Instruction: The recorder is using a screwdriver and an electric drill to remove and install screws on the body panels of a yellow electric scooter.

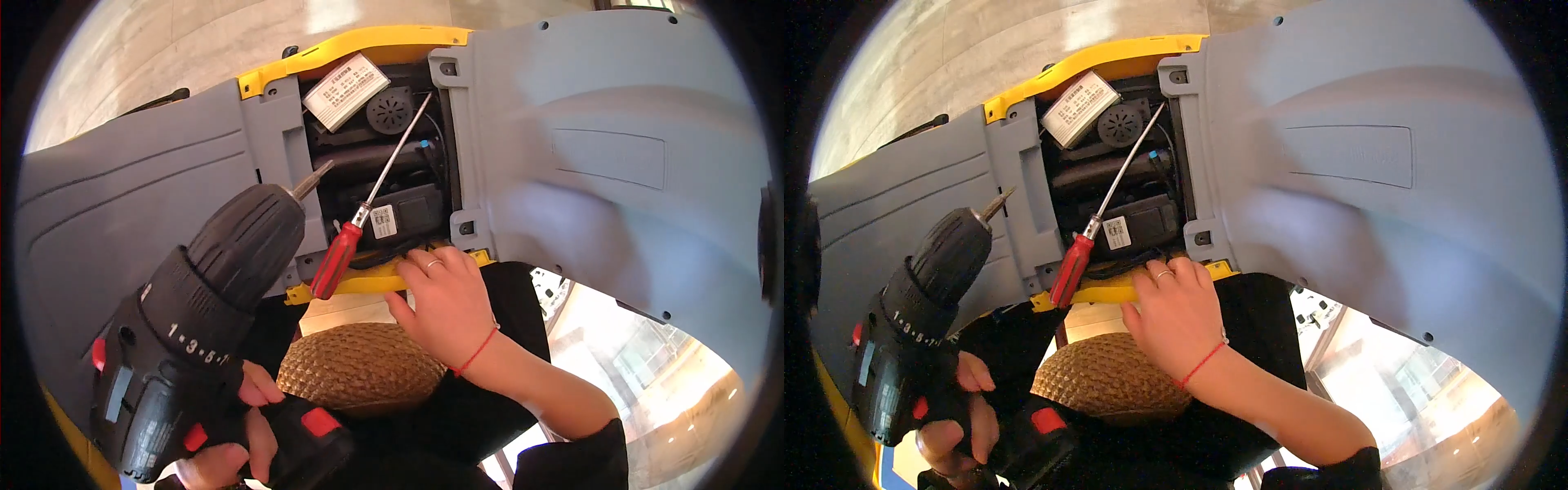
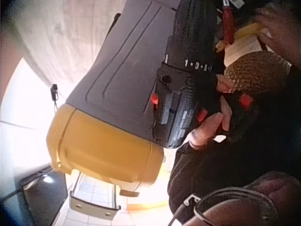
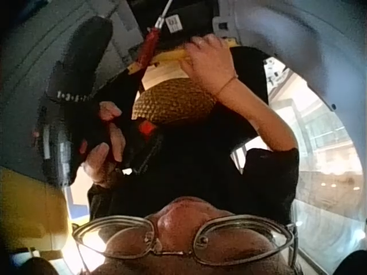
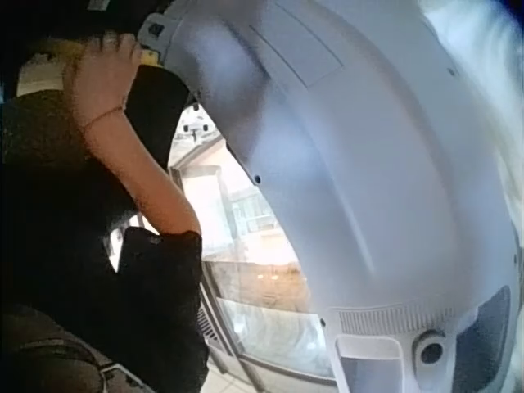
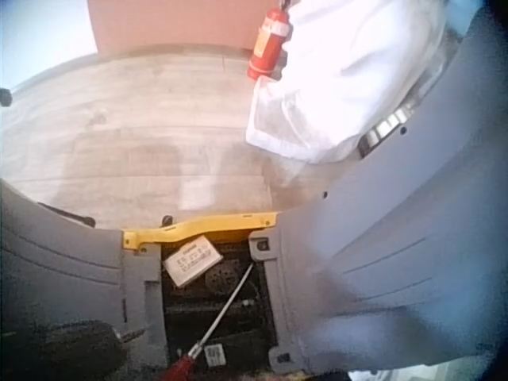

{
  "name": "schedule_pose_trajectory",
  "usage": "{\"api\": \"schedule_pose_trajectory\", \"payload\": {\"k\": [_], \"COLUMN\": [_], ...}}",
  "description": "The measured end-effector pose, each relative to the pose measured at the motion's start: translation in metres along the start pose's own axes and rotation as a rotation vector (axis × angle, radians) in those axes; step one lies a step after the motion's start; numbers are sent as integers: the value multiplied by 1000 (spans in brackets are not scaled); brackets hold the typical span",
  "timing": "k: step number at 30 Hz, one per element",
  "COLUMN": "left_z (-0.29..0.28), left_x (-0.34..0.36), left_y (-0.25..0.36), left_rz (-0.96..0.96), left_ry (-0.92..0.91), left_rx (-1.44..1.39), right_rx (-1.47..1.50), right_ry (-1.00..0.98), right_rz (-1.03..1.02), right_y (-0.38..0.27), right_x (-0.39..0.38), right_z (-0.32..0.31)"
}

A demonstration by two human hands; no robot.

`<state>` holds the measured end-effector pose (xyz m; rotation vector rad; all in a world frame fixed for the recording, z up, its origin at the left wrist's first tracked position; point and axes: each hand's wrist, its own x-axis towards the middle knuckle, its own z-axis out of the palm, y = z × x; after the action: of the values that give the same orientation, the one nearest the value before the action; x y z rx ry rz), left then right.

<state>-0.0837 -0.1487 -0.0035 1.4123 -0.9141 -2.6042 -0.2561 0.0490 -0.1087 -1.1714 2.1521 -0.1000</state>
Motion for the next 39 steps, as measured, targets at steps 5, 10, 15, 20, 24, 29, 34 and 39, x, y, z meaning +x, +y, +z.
{"api": "schedule_pose_trajectory", "payload": {"k": [5, 10, 15, 20, 24, 29, 34, 39], "left_z": [7, 14, 18, 11, 9, 7, 15, 19], "left_x": [-1, -3, -1, -1, -1, 0, 5, 6], "left_y": [2, 5, 4, 4, 3, 2, -4, -8], "left_rz": [-109, -144, -101, -66, -29, -33, -18, -30], "left_ry": [58, 105, 137, 45, 37, -44, 2, -8], "left_rx": [100, 58, 149, 229, 192, 141, 152, 176], "right_rx": [-76, -185, -242, -252, -248, -167, -51, 81], "right_ry": [-58, -165, -242, -313, -334, -360, -432, -514], "right_rz": [83, 200, 262, 344, 383, 404, 415, 463], "right_y": [-9, -26, -35, -44, -48, -45, -38, -27], "right_x": [6, 16, 21, 26, 27, 26, 31, 44], "right_z": [7, 12, 13, 13, 9, 3, -7, -25]}}
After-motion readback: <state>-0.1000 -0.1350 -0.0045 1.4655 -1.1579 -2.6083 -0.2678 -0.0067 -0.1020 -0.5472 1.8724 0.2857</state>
